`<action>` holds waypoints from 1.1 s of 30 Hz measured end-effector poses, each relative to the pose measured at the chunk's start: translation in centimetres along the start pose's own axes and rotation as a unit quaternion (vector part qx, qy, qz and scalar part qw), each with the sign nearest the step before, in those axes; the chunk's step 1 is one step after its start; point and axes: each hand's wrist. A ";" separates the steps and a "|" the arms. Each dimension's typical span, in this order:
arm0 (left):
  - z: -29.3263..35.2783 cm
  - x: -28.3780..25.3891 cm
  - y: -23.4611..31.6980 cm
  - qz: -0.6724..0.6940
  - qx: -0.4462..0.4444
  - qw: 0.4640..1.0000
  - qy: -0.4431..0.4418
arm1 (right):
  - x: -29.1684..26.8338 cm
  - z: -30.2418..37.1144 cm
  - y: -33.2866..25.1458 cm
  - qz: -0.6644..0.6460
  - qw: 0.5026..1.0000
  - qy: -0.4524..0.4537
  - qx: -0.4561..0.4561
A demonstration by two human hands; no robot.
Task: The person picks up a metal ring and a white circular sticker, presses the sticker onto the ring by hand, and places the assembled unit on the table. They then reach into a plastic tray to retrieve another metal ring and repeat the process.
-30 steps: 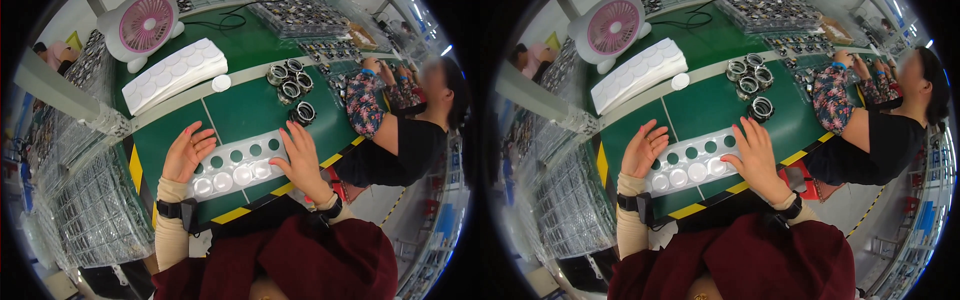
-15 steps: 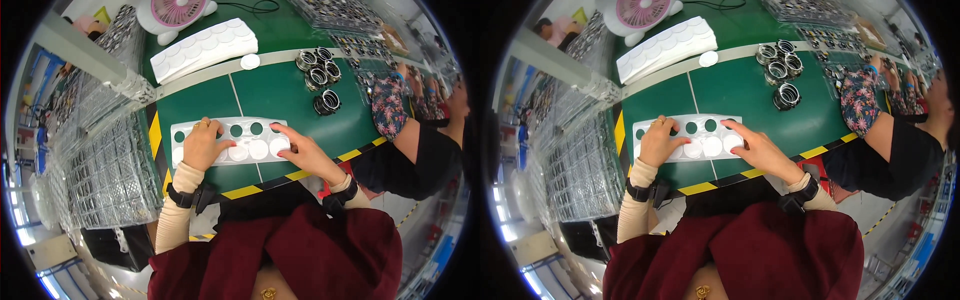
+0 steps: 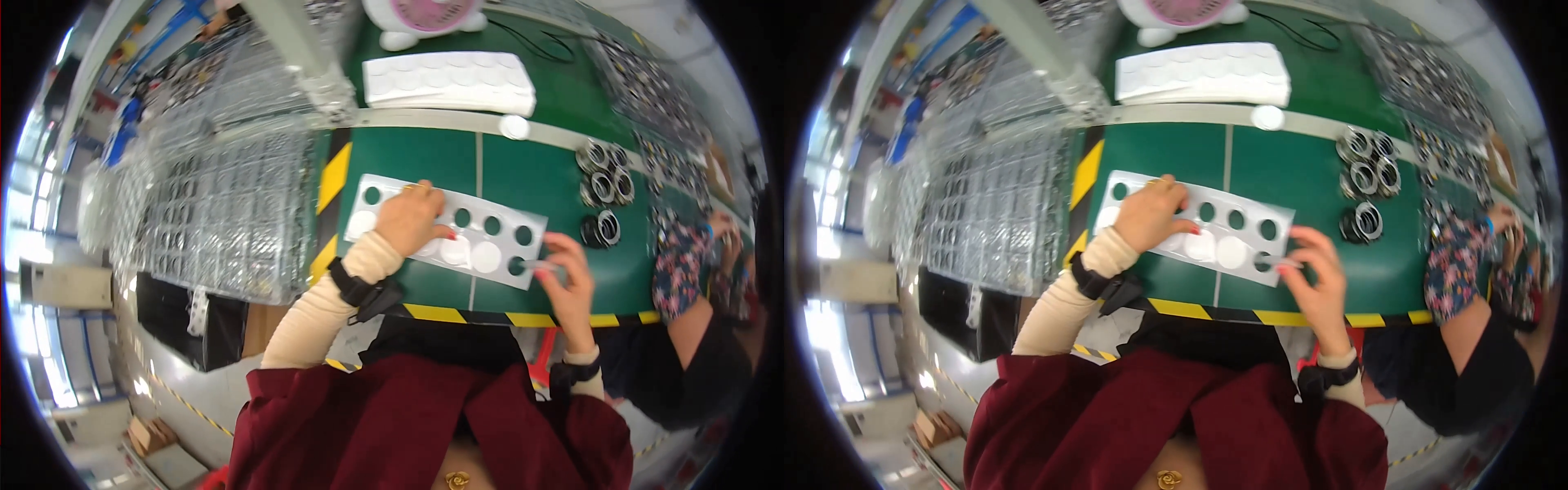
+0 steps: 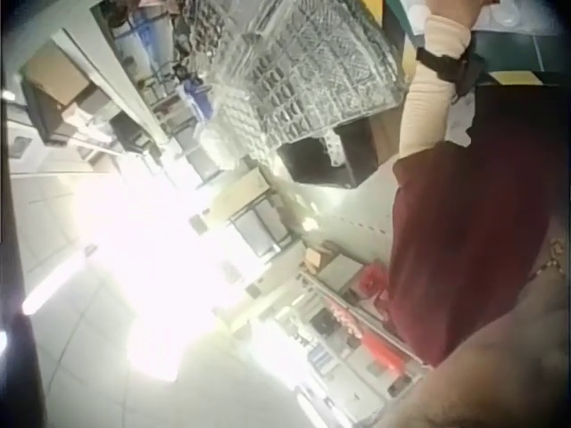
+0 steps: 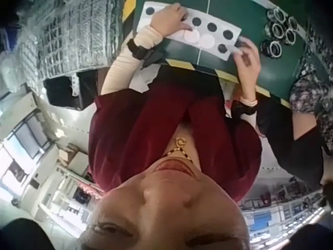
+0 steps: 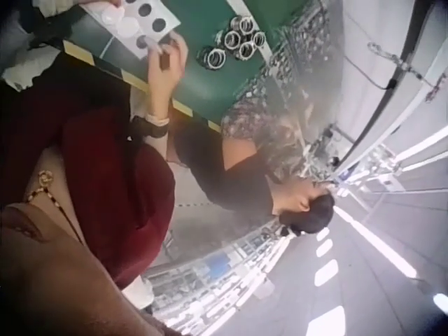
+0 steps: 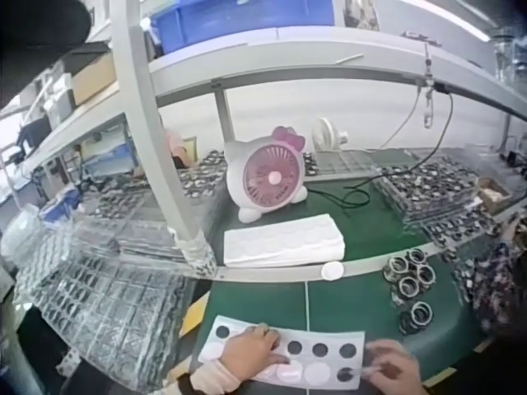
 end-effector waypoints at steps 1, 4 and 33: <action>0.2 0.1 0.0 -0.012 -0.020 1.000 0.009 | 0.4 -0.2 -0.3 -0.013 1.000 -0.017 -0.013; 0.3 0.4 0.5 -0.002 -0.037 0.999 0.013 | 1.9 -0.1 -1.0 -0.254 0.967 0.021 0.028; 17.5 -19.4 -36.1 -0.130 -0.425 0.896 0.013 | 4.4 5.5 -0.2 0.089 0.994 0.057 -0.013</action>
Point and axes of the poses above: each hand's wrist, its own z-axis away from the middle knuckle, its own x-axis out of the palm, y = z × x, and after that the axes turned 5 degrees about -z, right-handed
